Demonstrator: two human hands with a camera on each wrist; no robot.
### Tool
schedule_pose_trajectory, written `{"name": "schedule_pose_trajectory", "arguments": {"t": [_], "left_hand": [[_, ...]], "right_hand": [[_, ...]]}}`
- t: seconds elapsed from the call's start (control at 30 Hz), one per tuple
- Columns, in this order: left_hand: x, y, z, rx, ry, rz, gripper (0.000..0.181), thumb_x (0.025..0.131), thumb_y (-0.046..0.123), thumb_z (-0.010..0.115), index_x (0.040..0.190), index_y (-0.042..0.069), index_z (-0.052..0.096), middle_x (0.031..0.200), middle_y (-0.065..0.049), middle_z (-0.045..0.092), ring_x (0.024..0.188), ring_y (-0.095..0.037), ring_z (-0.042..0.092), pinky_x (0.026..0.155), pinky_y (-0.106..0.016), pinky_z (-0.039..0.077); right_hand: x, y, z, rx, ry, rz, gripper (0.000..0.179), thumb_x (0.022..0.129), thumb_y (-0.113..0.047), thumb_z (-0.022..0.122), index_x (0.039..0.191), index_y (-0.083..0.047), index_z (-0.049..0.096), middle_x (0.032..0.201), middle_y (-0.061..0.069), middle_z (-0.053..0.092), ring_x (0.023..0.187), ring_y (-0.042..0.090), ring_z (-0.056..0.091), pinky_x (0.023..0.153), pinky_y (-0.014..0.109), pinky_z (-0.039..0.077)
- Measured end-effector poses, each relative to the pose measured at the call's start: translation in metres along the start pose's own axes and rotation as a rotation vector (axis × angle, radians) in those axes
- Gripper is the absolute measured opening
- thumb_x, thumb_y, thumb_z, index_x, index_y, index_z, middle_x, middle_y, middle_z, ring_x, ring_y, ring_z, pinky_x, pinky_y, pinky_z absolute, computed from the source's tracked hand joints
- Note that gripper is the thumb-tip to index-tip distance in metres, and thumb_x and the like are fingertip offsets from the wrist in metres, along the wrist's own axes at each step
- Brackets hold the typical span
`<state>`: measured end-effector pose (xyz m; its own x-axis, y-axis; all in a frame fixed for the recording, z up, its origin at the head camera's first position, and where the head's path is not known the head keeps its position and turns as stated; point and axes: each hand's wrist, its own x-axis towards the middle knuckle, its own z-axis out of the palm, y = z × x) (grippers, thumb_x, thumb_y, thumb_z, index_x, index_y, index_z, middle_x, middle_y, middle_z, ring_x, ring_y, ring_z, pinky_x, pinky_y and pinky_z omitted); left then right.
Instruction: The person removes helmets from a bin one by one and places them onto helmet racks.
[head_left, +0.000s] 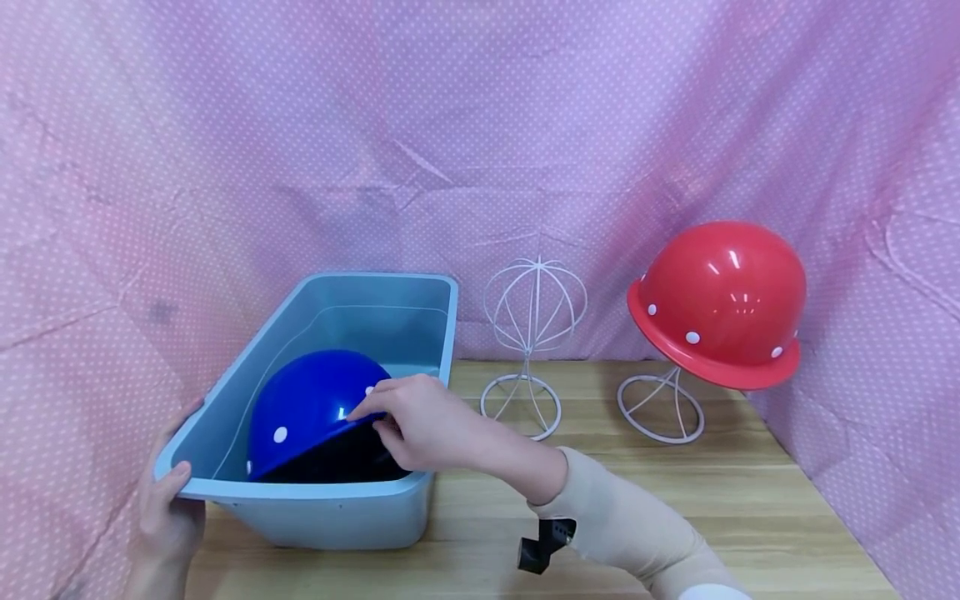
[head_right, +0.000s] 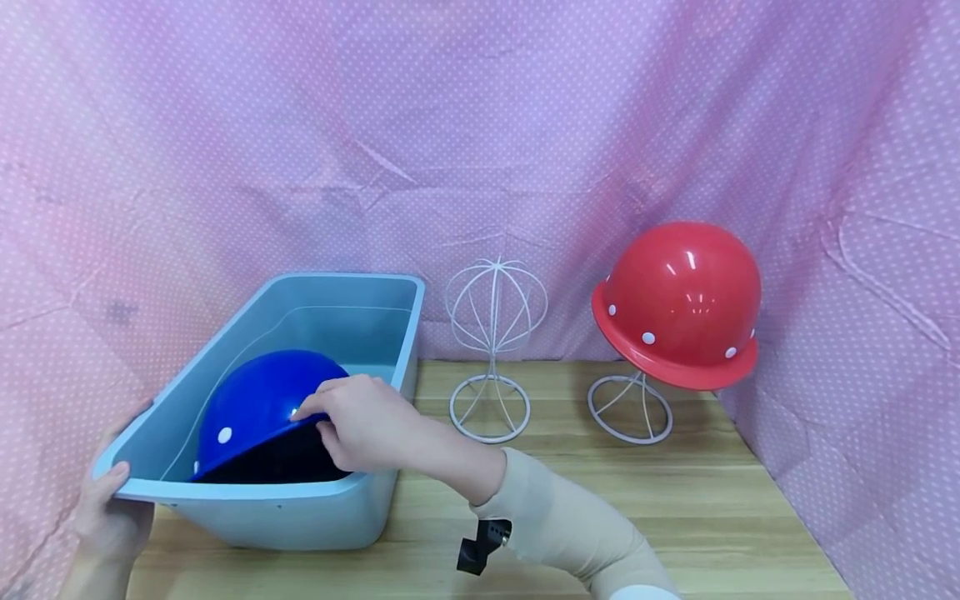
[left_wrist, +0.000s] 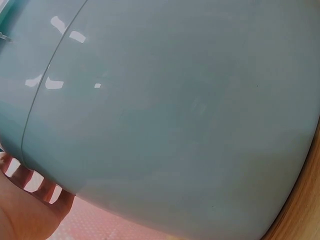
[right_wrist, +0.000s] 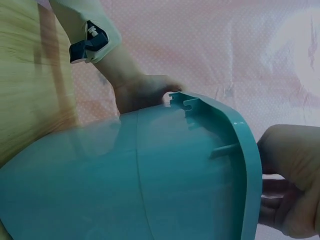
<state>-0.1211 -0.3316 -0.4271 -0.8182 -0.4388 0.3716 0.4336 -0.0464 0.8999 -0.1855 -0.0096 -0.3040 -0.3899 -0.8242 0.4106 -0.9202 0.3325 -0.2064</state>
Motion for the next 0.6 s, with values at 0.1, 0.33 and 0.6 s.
{"name": "schedule_pose_trajectory", "arguments": {"t": [0.1,0.33,0.6], "left_hand": [[-0.001,-0.001,0.001,-0.014,0.006,-0.002,0.075,0.086,0.011,0.040,0.161,0.013,0.046,0.151,-0.001,0.053,0.133,-0.017,0.047,0.099,-0.027,0.038],[-0.001,0.000,0.003,0.011,0.035,-0.028,0.075,0.087,0.013,0.039,0.162,0.016,0.045,0.153,0.000,0.049,0.134,-0.016,0.045,0.107,-0.032,0.032],[-0.005,0.007,0.010,0.007,0.058,-0.032,0.075,0.087,0.014,0.036,0.162,0.014,0.045,0.152,0.000,0.047,0.134,-0.017,0.043,0.110,-0.032,0.030]], "right_hand": [[0.002,0.005,0.001,0.058,0.068,0.071,0.019,0.104,-0.014,0.064,0.116,-0.010,0.078,0.109,0.000,0.077,0.089,0.003,0.071,0.082,0.009,0.051],[0.019,0.027,0.005,0.077,0.173,0.254,0.026,0.105,-0.037,0.067,0.101,-0.012,0.074,0.092,0.001,0.076,0.079,0.009,0.065,0.072,0.013,0.048],[0.030,0.042,0.007,0.136,0.235,0.305,0.024,0.097,-0.033,0.075,0.085,-0.013,0.070,0.075,0.001,0.066,0.061,0.007,0.052,0.056,0.017,0.041]]}}
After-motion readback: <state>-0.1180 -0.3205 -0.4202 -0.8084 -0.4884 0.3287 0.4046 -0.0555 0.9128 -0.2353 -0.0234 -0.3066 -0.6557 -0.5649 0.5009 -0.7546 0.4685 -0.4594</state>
